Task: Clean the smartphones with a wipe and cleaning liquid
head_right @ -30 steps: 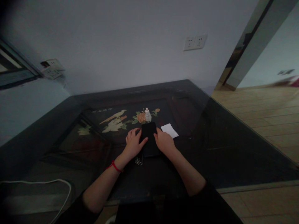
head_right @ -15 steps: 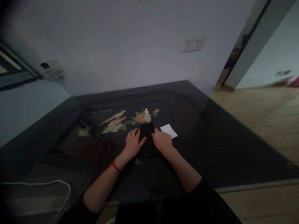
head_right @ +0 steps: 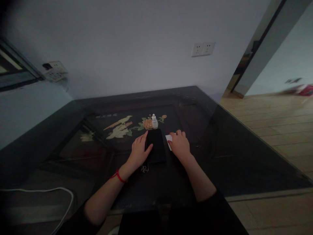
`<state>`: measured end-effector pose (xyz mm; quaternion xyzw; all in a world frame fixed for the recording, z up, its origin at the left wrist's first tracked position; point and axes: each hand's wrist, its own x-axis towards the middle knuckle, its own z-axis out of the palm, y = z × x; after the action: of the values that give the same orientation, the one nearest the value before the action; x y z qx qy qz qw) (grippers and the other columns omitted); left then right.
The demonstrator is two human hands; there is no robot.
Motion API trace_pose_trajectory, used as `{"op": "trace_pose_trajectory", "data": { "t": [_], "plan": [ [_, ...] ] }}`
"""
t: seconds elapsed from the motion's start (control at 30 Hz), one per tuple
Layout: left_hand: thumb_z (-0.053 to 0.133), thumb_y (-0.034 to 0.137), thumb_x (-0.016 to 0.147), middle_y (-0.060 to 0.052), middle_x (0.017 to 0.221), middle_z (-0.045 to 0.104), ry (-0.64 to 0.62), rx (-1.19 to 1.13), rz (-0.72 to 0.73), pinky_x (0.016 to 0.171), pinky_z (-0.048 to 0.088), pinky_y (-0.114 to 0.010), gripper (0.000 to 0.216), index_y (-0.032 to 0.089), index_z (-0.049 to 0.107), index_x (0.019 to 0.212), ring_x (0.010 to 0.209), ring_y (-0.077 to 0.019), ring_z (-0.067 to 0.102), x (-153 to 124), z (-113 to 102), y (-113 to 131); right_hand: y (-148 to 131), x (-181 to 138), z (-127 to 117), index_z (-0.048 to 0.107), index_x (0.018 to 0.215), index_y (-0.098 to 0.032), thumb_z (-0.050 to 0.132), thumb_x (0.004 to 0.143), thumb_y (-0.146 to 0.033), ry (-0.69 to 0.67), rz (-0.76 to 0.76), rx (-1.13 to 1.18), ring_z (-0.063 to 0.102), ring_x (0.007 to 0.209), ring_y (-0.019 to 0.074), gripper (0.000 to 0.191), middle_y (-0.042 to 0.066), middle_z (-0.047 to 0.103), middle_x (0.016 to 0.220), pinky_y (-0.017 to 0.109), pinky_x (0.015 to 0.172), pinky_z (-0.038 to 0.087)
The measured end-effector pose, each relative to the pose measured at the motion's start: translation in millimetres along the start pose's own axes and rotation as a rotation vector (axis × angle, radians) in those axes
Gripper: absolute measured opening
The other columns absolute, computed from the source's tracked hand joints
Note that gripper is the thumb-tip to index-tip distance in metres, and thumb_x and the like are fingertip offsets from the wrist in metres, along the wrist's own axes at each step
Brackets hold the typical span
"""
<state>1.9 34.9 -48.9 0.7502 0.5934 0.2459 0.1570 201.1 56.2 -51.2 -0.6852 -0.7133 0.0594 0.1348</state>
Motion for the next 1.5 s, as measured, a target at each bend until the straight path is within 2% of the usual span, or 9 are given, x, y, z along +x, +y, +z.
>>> {"op": "trace_pose_trajectory", "data": {
  "t": [0.23,0.37,0.53,0.67,0.87,1.07,1.17,1.33,1.5],
  "plan": [
    [0.044,0.043,0.089,-0.016,0.139,0.050,-0.075,-0.009,-0.042,0.108,0.025,-0.047,0.067,0.016,0.027,0.148,0.132,-0.0303,0.037,0.1,0.7,-2.2,8.3,10.1,-15.6,0.060,0.123,-0.018,0.056,0.086,-0.031,0.061,0.010,0.183,0.051,0.110,0.0317,0.039,0.018,0.053,0.123,0.045,0.089,0.044],
    [0.042,0.043,0.089,-0.018,0.140,0.048,-0.067,-0.029,-0.038,0.111,0.019,-0.048,0.067,0.013,0.029,0.147,0.134,-0.0298,0.036,2.0,1.9,-3.9,11.4,50.8,-26.7,0.060,0.121,-0.017,0.057,0.086,-0.025,0.048,-0.051,0.383,0.061,0.097,0.0202,0.036,0.011,0.063,0.113,0.036,0.088,0.048],
    [0.043,0.042,0.089,-0.019,0.142,0.047,-0.059,-0.079,-0.058,0.113,0.016,-0.049,0.066,0.011,0.031,0.145,0.136,-0.0289,0.036,3.0,1.8,-4.2,-8.2,96.6,-3.8,0.062,0.117,-0.011,0.068,0.079,-0.022,-0.082,-0.123,0.576,0.067,0.080,0.0162,0.040,0.012,0.070,0.104,0.030,0.075,0.053],
    [0.044,0.042,0.088,-0.018,0.143,0.047,-0.048,-0.118,-0.065,0.114,0.015,-0.047,0.065,0.012,0.033,0.145,0.137,-0.0269,0.035,4.2,4.1,-6.6,-20.0,109.7,18.6,0.061,0.116,-0.010,0.074,0.075,-0.020,-0.101,-0.157,0.622,0.066,0.092,0.0194,0.044,0.013,0.068,0.109,0.034,0.084,0.051],
    [0.039,0.035,0.090,-0.017,0.146,0.044,-0.063,-0.094,-0.055,0.116,0.014,-0.048,0.059,0.011,0.034,0.144,0.138,-0.0253,0.035,5.8,5.8,-9.5,-19.2,115.9,30.9,0.056,0.120,-0.016,0.058,0.092,-0.035,-0.157,-0.189,0.622,0.061,0.102,0.0213,0.033,0.008,0.059,0.120,0.043,0.086,0.053],
    [0.041,0.032,0.089,-0.017,0.144,0.046,-0.025,-0.084,-0.049,0.116,0.014,-0.049,0.059,0.010,0.033,0.143,0.136,-0.0249,0.038,8.0,6.2,-12.9,-16.1,118.0,34.4,0.056,0.120,-0.017,0.056,0.092,-0.035,-0.178,-0.154,0.646,0.061,0.102,0.0209,0.033,0.008,0.058,0.121,0.042,0.085,0.053],
    [0.042,0.029,0.088,-0.017,0.141,0.049,-0.008,-0.105,-0.047,0.115,0.016,-0.050,0.056,0.011,0.037,0.140,0.134,-0.0253,0.041,8.7,4.8,-13.1,-16.8,116.8,32.3,0.062,0.107,-0.015,0.069,0.083,-0.029,-0.153,-0.137,0.696,0.063,0.097,0.0200,0.029,0.008,0.065,0.108,0.040,0.088,0.051],
    [0.045,0.023,0.086,-0.014,0.134,0.055,0.056,-0.200,-0.031,0.115,0.015,-0.050,0.050,0.014,0.043,0.135,0.129,-0.0246,0.045,9.6,-1.1,-11.4,-12.2,108.0,15.2,0.066,0.095,-0.016,0.082,0.059,-0.014,-0.085,-0.100,0.829,0.065,0.085,0.0174,0.039,0.006,0.070,0.093,0.033,0.083,0.051],
    [0.049,0.025,0.085,-0.013,0.123,0.060,0.153,-0.404,-0.032,0.107,0.032,-0.044,0.035,0.016,0.055,0.118,0.118,-0.0246,0.051,13.1,-7.0,-9.6,11.2,76.3,-17.3,0.064,0.082,-0.016,0.067,0.074,-0.030,0.028,-0.004,0.950,0.062,0.065,0.0141,0.017,0.004,0.067,0.073,0.026,0.060,0.048]
  ]
}}
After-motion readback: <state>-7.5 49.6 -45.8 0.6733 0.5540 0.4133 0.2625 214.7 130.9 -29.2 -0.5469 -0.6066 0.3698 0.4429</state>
